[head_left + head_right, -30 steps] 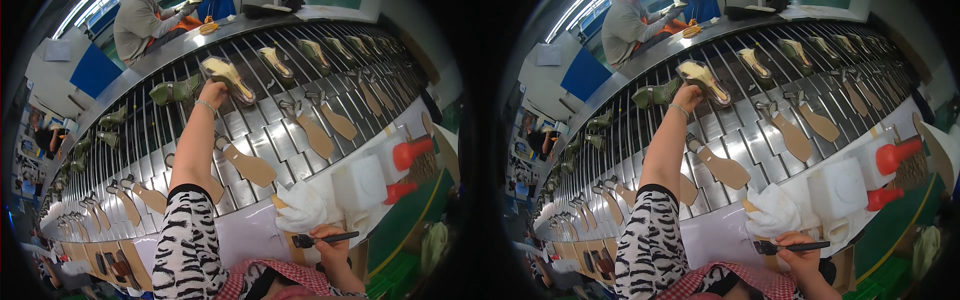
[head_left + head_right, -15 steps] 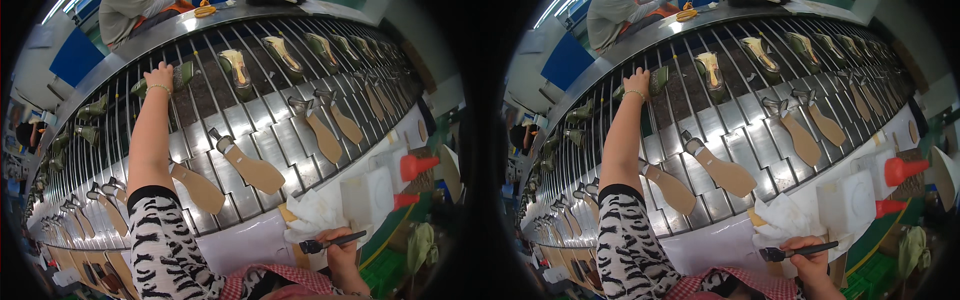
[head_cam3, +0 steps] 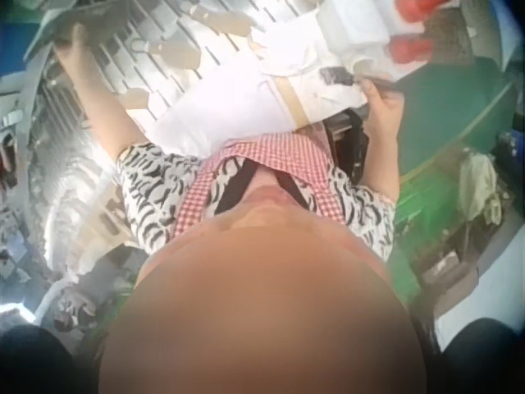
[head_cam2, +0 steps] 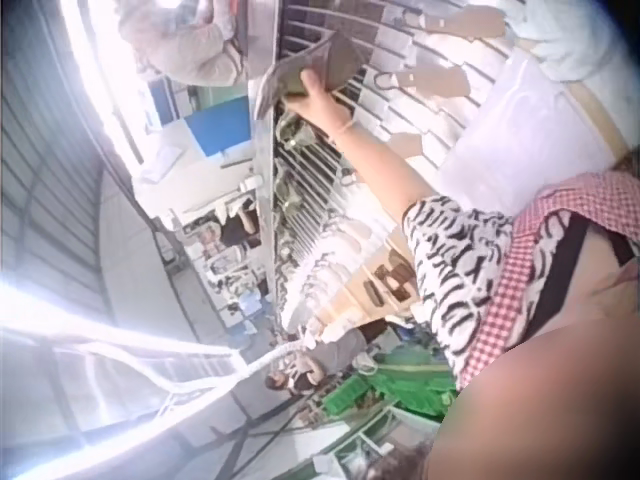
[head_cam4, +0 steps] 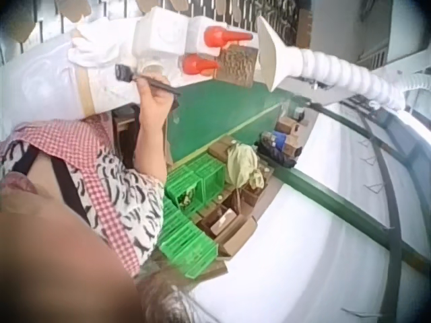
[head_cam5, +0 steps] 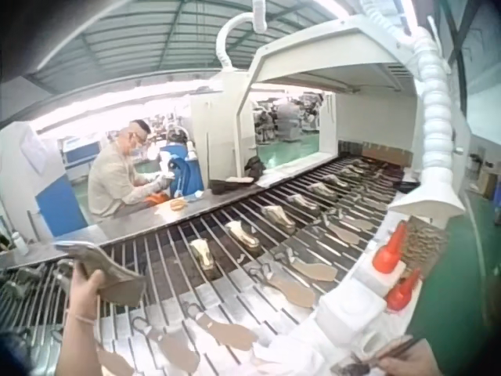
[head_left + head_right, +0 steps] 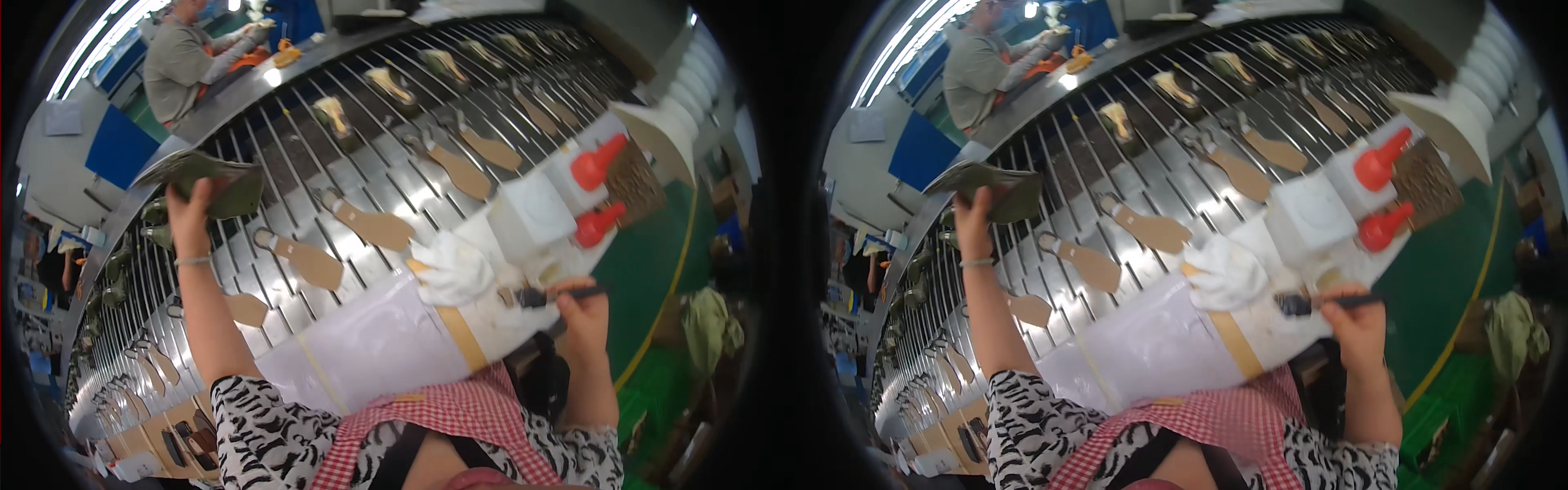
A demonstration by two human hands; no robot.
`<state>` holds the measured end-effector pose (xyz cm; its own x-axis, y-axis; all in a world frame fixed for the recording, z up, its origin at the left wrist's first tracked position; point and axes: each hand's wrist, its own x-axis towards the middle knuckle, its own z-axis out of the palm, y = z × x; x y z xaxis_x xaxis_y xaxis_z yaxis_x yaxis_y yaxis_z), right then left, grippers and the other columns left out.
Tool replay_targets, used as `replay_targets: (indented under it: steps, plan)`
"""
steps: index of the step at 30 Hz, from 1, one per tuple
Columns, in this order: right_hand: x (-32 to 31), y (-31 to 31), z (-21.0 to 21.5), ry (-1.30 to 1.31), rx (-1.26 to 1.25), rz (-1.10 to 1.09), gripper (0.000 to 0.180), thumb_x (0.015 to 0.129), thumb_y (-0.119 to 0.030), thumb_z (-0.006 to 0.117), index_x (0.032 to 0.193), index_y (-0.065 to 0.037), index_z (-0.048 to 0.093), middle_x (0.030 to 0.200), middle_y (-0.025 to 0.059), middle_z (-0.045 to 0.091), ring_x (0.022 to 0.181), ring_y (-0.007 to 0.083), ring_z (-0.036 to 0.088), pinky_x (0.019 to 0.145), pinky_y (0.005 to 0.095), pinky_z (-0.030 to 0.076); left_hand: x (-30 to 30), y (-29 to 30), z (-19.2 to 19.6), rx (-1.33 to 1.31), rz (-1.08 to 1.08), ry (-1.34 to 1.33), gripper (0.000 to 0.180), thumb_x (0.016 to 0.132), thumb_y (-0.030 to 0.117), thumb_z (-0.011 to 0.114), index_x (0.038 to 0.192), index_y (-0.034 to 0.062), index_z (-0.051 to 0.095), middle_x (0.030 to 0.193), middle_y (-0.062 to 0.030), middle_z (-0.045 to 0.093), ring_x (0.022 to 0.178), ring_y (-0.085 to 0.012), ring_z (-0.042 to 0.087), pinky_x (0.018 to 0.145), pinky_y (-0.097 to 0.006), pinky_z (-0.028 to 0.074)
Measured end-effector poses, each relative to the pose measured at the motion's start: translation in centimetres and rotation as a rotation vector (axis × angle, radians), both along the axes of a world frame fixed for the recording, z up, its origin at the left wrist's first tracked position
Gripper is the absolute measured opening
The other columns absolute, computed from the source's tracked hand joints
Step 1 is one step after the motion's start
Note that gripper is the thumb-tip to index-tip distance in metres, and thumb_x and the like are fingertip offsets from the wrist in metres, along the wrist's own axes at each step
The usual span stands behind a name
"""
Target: The person repeatedly picks up a high-heeled shoe from a conveyor belt, applies a liquid substance to the sole with a brush, and places the shoe back on the belt. This process is repeated for multiple shoes throughout the clip.
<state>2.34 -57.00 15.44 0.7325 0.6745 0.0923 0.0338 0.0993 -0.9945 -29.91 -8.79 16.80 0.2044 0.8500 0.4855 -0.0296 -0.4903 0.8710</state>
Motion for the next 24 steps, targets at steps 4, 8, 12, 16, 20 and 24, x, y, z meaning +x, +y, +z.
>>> replay_targets:
  steps: [4, 8, 12, 16, 20, 24]
  plan:
    - [3.3, -2.0, 0.8, -0.290, -0.171, -0.142, 0.021, 0.077, -0.008, 0.073, 0.093, 0.000, 0.062, 0.086, 0.0049, 0.065, 0.079, 0.0123, 0.059, 0.075, 0.0261, 0.046, -2.9, -10.1, -1.8, -0.503, -0.513, -0.689, 0.073, 0.083, 0.049, 0.064, 0.137, 0.0091, 0.038, 0.131, -0.0089, 0.050, 0.121, -0.0272, 0.047, 0.105, -0.043, 0.037]
    - [5.5, -2.8, 0.6, -0.591, -0.426, -0.148, 0.023, 0.075, -0.012, 0.076, 0.092, 0.000, 0.065, 0.083, 0.0062, 0.067, 0.079, 0.0142, 0.063, 0.071, 0.0278, 0.047, -3.6, -18.6, -4.4, -0.619, -0.670, -0.582, 0.076, 0.080, 0.048, 0.068, 0.138, 0.0082, 0.037, 0.134, -0.0091, 0.046, 0.122, -0.0271, 0.047, 0.104, -0.045, 0.038]
    - [6.3, -1.5, -0.9, -0.654, -0.584, -0.083, 0.024, 0.073, -0.013, 0.074, 0.092, -0.002, 0.065, 0.083, 0.0116, 0.067, 0.076, 0.0224, 0.065, 0.065, 0.0319, 0.048, -4.3, -23.3, -6.1, -0.715, -0.533, -0.385, 0.075, 0.077, 0.042, 0.075, 0.134, 0.0056, 0.040, 0.128, -0.0070, 0.051, 0.117, -0.0237, 0.051, 0.102, -0.040, 0.040]
    - [6.6, -0.5, -2.0, -0.695, -0.639, -0.009, 0.020, 0.072, -0.012, 0.071, 0.087, -0.002, 0.064, 0.080, 0.0120, 0.066, 0.072, 0.0255, 0.063, 0.064, 0.0340, 0.048, -4.5, -25.5, -6.3, -0.652, -0.409, -0.231, 0.073, 0.074, 0.039, 0.079, 0.125, 0.0019, 0.044, 0.115, -0.0058, 0.057, 0.109, -0.0207, 0.055, 0.098, -0.035, 0.041]
    - [6.8, -0.6, -2.3, -0.710, -0.620, 0.008, 0.018, 0.072, -0.011, 0.069, 0.085, -0.002, 0.063, 0.079, 0.0125, 0.066, 0.074, 0.0258, 0.063, 0.067, 0.0352, 0.048, -4.2, -26.9, -5.7, -0.579, -0.390, -0.141, 0.069, 0.073, 0.033, 0.080, 0.123, 0.0017, 0.045, 0.114, -0.0058, 0.058, 0.106, -0.0196, 0.056, 0.096, -0.034, 0.043]
    - [6.8, -0.8, -2.4, -0.651, -0.563, 0.019, 0.020, 0.070, -0.011, 0.070, 0.086, -0.002, 0.064, 0.077, 0.0126, 0.065, 0.074, 0.0248, 0.063, 0.068, 0.0346, 0.048, -3.3, -27.8, -5.7, -0.528, -0.378, -0.051, 0.064, 0.073, 0.025, 0.081, 0.121, 0.0010, 0.047, 0.114, -0.0064, 0.058, 0.106, -0.0185, 0.056, 0.095, -0.033, 0.044]
